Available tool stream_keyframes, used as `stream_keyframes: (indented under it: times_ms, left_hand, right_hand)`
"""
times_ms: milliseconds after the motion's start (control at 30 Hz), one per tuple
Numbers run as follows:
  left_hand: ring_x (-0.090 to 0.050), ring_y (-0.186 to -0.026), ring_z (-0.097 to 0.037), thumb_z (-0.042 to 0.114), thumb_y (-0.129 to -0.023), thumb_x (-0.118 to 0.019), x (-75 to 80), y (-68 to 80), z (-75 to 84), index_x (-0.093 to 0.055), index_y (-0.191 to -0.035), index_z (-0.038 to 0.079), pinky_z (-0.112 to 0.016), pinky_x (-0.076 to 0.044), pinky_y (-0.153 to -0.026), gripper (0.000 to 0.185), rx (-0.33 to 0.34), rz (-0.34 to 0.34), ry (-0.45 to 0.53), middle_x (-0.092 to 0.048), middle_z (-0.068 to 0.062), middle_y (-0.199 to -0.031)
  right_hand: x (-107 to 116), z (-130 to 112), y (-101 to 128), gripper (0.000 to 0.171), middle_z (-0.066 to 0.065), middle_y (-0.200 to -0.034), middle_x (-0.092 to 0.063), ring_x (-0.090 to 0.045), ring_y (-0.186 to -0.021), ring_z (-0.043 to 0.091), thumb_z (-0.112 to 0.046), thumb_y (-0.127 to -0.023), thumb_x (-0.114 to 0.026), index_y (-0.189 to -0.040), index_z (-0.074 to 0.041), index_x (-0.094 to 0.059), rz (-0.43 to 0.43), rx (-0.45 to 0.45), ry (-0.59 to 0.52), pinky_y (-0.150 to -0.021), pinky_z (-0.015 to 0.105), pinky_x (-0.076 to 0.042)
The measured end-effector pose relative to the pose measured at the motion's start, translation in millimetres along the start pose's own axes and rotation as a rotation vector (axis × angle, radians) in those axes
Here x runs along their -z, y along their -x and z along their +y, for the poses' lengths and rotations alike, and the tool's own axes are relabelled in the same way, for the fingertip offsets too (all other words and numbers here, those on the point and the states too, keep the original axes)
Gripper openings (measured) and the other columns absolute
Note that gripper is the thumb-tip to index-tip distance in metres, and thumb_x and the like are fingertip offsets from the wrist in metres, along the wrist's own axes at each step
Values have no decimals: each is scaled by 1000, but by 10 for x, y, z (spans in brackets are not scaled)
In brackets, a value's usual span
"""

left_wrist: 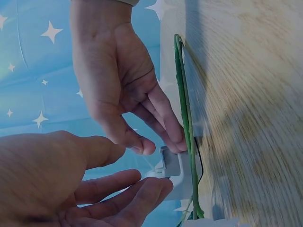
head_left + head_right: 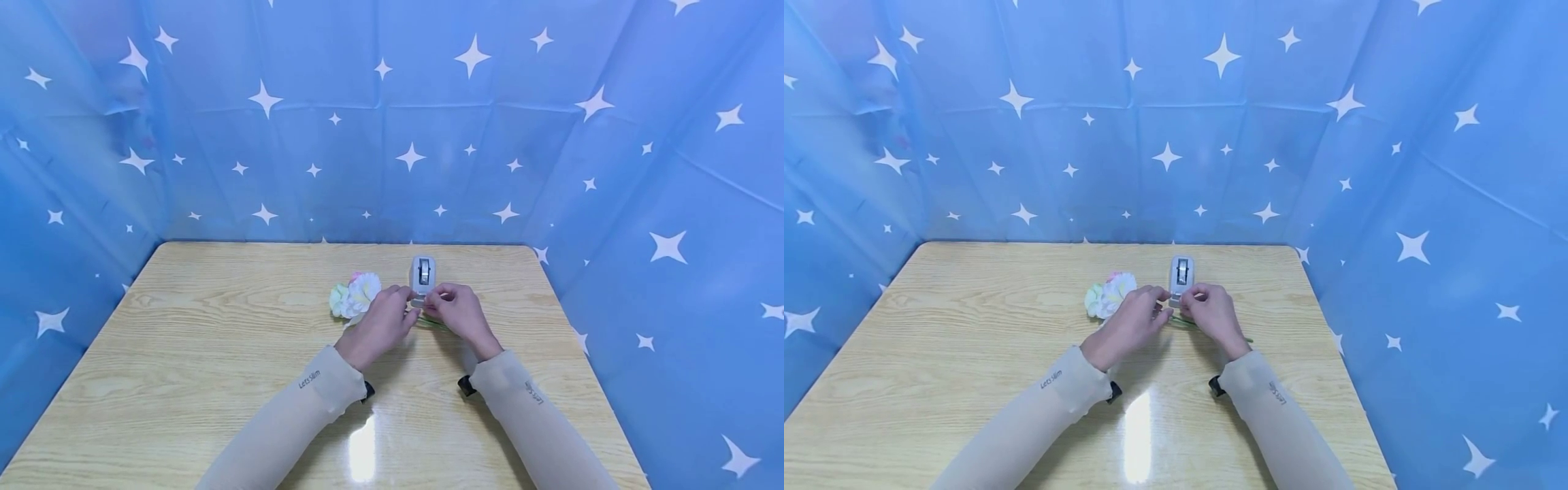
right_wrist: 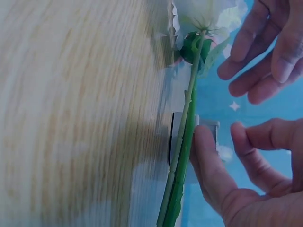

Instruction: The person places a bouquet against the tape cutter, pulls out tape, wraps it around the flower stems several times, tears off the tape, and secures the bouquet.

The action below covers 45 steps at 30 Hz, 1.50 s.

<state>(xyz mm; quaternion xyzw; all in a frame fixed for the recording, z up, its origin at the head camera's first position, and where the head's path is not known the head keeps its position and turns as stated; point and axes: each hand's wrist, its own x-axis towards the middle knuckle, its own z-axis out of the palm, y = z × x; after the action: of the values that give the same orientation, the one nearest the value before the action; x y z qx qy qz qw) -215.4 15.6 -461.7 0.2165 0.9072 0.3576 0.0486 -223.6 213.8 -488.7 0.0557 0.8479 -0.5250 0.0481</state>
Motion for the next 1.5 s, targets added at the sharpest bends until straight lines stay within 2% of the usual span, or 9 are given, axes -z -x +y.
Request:
stream_keyframes:
  times_ms: [167, 400, 633, 800, 933, 1200, 1367, 1500]
  left_hand:
    - [-74, -96, -20, 14, -116, -73, -13, 17, -13, -75, -144, -4, -29, -65, -78, 33, 10, 13, 8, -79, -21, -132]
    - [-79, -105, -23, 12, -116, -72, -20, 123, -45, -77, -137, -5, -33, -69, -86, 28, -15, 50, 7, -80, -21, -132]
    - [-80, -105, -25, 7, -112, -74, -64, 285, -127, -79, -133, -4, -36, -71, -91, 24, -52, 115, 6, -81, -19, -127]
    - [-86, -107, -28, 3, -111, -74, -138, 434, -184, -80, -129, -5, -37, -73, -91, 21, -89, 128, 43, -83, -20, -125]
    - [-87, -106, -30, 1, -111, -73, -180, 492, -186, -79, -129, -7, -36, -73, -91, 21, -133, 119, 84, -83, -22, -125]
    - [-87, -103, -33, -2, -110, -72, -245, 480, -194, -77, -127, -11, -35, -74, -87, 20, -179, 119, 87, -81, -26, -124]
    - [-85, -105, -32, -2, -109, -72, -275, 482, -186, -76, -131, -12, -34, -73, -89, 24, -203, 135, 67, -81, -27, -128]
    - [-83, -106, -33, -3, -108, -73, -294, 478, -186, -76, -134, -11, -37, -73, -89, 27, -208, 152, 38, -81, -27, -129]
  right_hand:
    - [-27, 24, 10, 25, 21, -124, -84, -86, -117, 31, -20, -120, -66, -112, -4, -83, -1, -3, -20, -100, 37, -72]
    - [-86, 65, 42, 22, 17, -123, -88, -87, -117, 28, -22, -118, -69, -110, -7, -83, 3, 18, 7, -111, 44, -64]
    - [-111, 104, 73, 23, 20, -122, -88, -88, -114, 26, -18, -118, -68, -111, -1, -81, 15, 13, -62, -99, 26, -67]
    - [-131, 130, 86, 22, 21, -122, -87, -87, -116, 27, -15, -117, -67, -112, 2, -80, 8, 33, -99, -101, 23, -67]
    - [-138, 90, 107, 22, 24, -126, -86, -86, -118, 28, -13, -117, -66, -108, 4, -76, 5, 48, -124, -99, 20, -66]
    - [-155, 59, 122, 20, 36, -140, -77, -85, -123, 35, -7, -119, -60, -104, 5, -66, -40, 34, -222, -109, 35, -69]
    - [-180, 29, 158, 22, 33, -142, -76, -83, -124, 35, -7, -119, -59, -98, -1, -61, -75, 88, -104, -110, 39, -69]
    - [-210, 9, 192, 24, 25, -137, -82, -82, -124, 32, -11, -119, -62, -96, -4, -64, -53, 116, 2, -104, 33, -62]
